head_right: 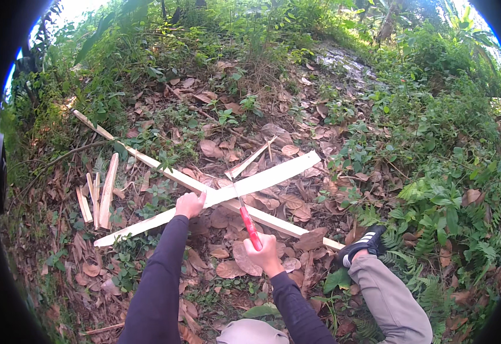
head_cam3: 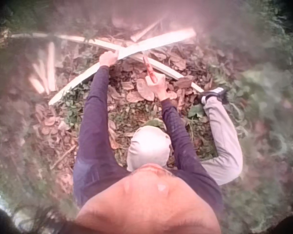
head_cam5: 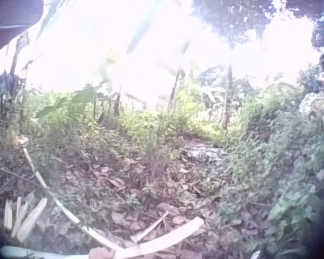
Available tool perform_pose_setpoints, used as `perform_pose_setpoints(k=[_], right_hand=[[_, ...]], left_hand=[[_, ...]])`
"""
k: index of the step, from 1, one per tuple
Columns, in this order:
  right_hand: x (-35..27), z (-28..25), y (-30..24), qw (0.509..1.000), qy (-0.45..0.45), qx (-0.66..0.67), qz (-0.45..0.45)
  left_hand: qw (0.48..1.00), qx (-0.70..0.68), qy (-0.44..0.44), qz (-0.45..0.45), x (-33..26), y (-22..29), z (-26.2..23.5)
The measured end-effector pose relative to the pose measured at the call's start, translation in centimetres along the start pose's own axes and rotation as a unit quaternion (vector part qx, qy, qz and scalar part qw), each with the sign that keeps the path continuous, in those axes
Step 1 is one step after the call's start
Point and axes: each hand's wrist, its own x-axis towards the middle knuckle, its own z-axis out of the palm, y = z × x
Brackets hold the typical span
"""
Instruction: The person sits on the forest floor and uses a red folding saw to cut a long, light-colored wooden plank. The plank is supported by a cross-shaped arrangement of other wooden pieces. The person saws through the wood repeatedly, creating small wood chips.
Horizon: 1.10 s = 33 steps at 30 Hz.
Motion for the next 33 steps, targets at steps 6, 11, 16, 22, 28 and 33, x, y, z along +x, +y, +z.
perform_pose_setpoints(k=[6, 11, 16, 22, 28, 33], right_hand=[[-7.7, -2.8, -0.5, 0.998, 0.044, 0.036, 0.019], [0.5, -0.2, 0.9, 1.0, 0.012, 0.017, 0.007], [-5.0, -3.3, -0.2, 1.0, 0.002, 0.012, 0.009], [1.0, -0.4, 1.7, 0.998, 0.009, 0.042, 0.035], [-6.1, -3.3, 0.1, 1.0, -0.003, 0.013, 0.016], [1.2, 0.0, 1.1, 1.0, 0.015, 0.009, -0.005]], left_hand=[[1.0, -0.005, 0.008, -0.007, 0.5, 0.1, -0.3], [1.0, -0.003, -0.011, -0.003, 0.7, 0.2, -0.2], [1.0, -0.001, -0.019, -0.015, 0.2, 0.0, -0.9], [1.0, -0.001, -0.017, -0.008, 0.5, 0.7, -0.4], [1.0, -0.005, 0.003, -0.006, 0.3, -0.2, -0.2], [1.0, -0.008, 0.0, 0.003, 0.6, 0.8, -0.1]])
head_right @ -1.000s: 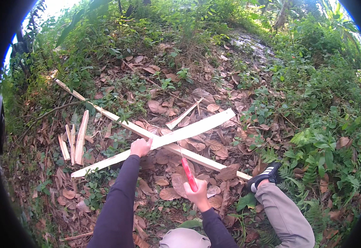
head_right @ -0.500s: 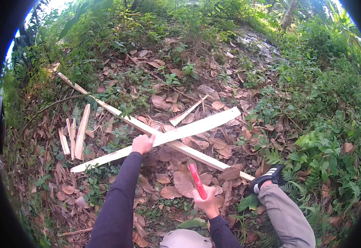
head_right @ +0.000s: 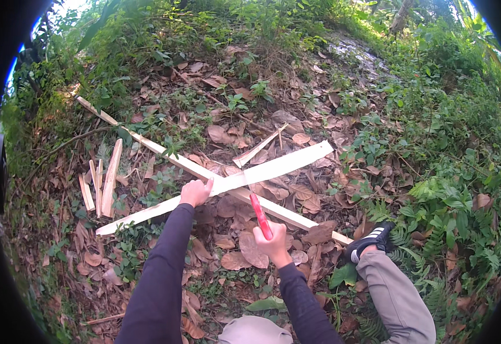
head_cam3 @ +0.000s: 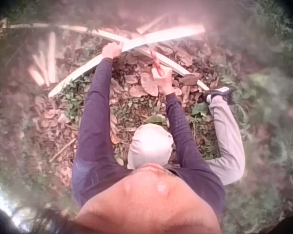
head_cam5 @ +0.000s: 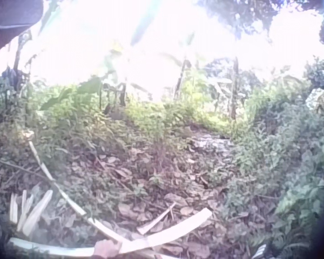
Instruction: The person sits on the forest floor and uses a red folding saw to cut a long, light-colored wooden plank. The plank is supported by a cross-shaped arrangement of other wooden pieces. The person saws through the wood repeatedly, creating small wood chips.
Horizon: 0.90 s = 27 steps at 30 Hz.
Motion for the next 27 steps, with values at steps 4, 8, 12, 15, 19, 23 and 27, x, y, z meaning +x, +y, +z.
perform_pose_setpoints(k=[4, 8, 12, 15, 19, 23, 27], right_hand=[[-1.3, 0.1, 0.6, 0.999, 0.009, 0.026, 0.029], [-7.0, -2.2, -1.7, 1.0, 0.009, 0.022, 0.009], [0.9, 0.3, 0.2, 1.0, 0.007, 0.006, 0.014], [-0.1, 0.0, 0.9, 0.999, 0.007, 0.019, 0.024], [-7.3, -2.1, -1.5, 1.0, 0.011, 0.008, 0.021], [-0.2, 0.3, 0.1, 1.0, 0.001, 0.005, 0.007], [-1.7, -0.2, 1.4, 0.998, 0.017, 0.039, 0.052]], left_hand=[[1.0, 0.005, -0.007, -0.014, -0.4, -1.2, 0.1], [1.0, 0.01, -0.013, -0.007, -0.9, -1.0, 0.0], [1.0, 0.003, 0.005, 0.002, 0.2, -0.1, 0.0], [1.0, 0.003, 0.0, -0.007, -0.2, -0.3, -0.2], [1.0, 0.011, -0.005, -0.003, -0.6, -1.1, -0.1], [1.0, -0.008, -0.002, 0.004, -0.2, 0.2, -0.4], [1.0, -0.003, 0.0, -0.005, -0.1, -0.3, -0.3]])
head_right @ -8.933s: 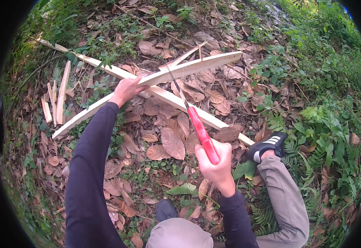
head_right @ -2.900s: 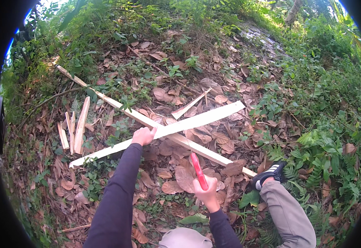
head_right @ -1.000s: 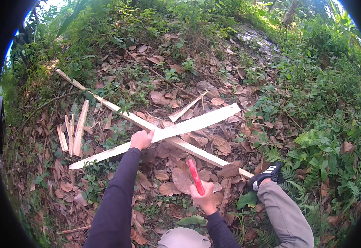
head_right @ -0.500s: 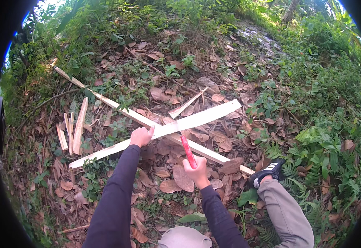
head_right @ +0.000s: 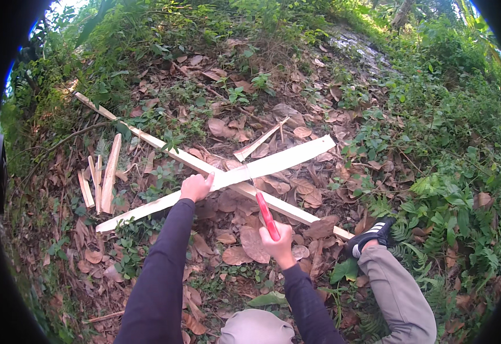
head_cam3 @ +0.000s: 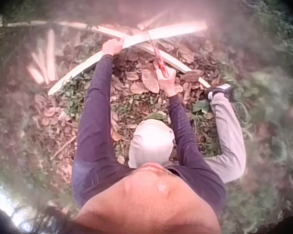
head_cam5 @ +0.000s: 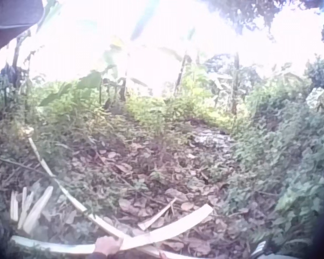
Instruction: The person sits on the forest floor and uses a red folding saw to cut a long, light-colored wooden plank. The plank is supported by a cross-shaped arrangement of other wooden pieces. The person saws through the wood repeatedly, creating small wood chips.
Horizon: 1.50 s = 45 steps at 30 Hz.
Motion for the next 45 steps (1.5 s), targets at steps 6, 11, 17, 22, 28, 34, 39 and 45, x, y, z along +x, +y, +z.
perform_pose_setpoints(k=[6, 11, 17, 22, 28, 34, 39, 45], right_hand=[[-2.5, -0.6, -1.5, 1.0, -0.006, 0.016, -0.01], [1.5, 0.8, 0.0, 0.999, 0.001, -0.025, -0.027], [-3.7, -0.7, -2.6, 0.998, -0.01, -0.037, -0.051], [3.8, 1.8, -0.6, 0.999, -0.002, -0.014, -0.046], [-4.9, -0.5, -1.2, 0.998, 0.01, -0.025, -0.059], [3.4, 1.7, -0.1, 1.0, -0.006, 0.018, -0.008], [-4.7, -1.2, -1.5, 0.998, -0.011, -0.022, -0.06], [4.1, 2.0, 0.2, 1.0, -0.004, 0.022, -0.022]], left_hand=[[1.0, 0.012, -0.003, 0.001, 0.2, -1.0, 0.1], [1.0, 0.004, -0.005, 0.01, -0.2, 0.3, 0.5], [1.0, 0.013, -0.014, -0.003, 0.0, -0.6, -0.2], [1.0, 0.013, -0.012, 0.0, 0.0, 0.2, -0.1], [1.0, 0.01, -0.023, -0.011, -0.1, -0.4, -0.6], [0.999, 0.004, -0.029, -0.016, -0.1, -0.2, 0.0], [0.999, 0.008, -0.035, -0.018, 0.1, -0.5, -0.5], [1.0, 0.001, -0.02, -0.006, 0.2, 0.1, -0.6]])
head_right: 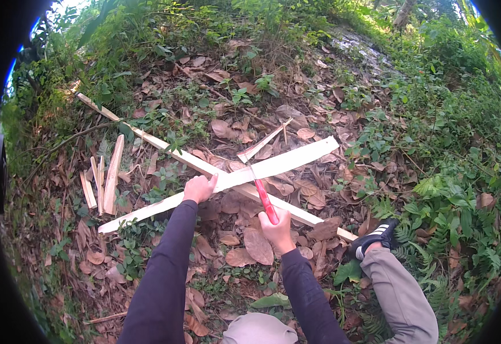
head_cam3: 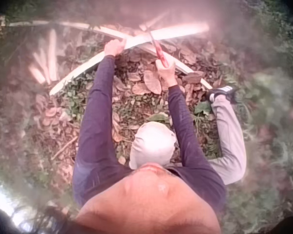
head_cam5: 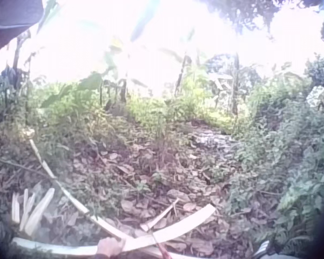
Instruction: The person sits on the forest floor and uses a red folding saw to cut a long, light-colored wooden plank. The plank is supported by a cross-shaped arrangement of other wooden pieces. The person saws through the wood repeatedly, creating small wood chips.
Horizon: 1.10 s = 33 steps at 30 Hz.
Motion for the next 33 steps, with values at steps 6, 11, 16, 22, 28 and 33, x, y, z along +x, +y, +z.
perform_pose_setpoints(k=[6, 11, 16, 22, 28, 33], right_hand=[[-9.5, -2.8, -1.2, 1.0, 0.006, -0.027, 0.005], [-0.6, -0.1, 0.0, 1.0, 0.002, -0.001, 0.015], [-9.8, -3.0, -1.2, 1.0, -0.018, -0.023, -0.001], [-2.3, -0.9, 0.0, 0.999, 0.007, -0.035, -0.013], [-10.7, -3.8, -0.9, 0.998, -0.002, -0.056, -0.013], [-4.7, -2.5, 0.4, 0.996, -0.003, -0.089, -0.021]], left_hand=[[1.0, 0.009, -0.001, 0.003, -0.5, -0.9, 0.4], [1.0, 0.004, -0.01, -0.002, 0.0, 0.3, 0.4], [1.0, 0.004, -0.004, -0.016, -0.5, -1.1, 0.0], [1.0, -0.008, -0.011, -0.011, -0.4, 0.1, 0.4], [1.0, 0.003, -0.016, -0.009, -0.7, -0.3, -0.1], [1.0, -0.008, -0.018, -0.012, -0.3, 0.4, -0.1]])
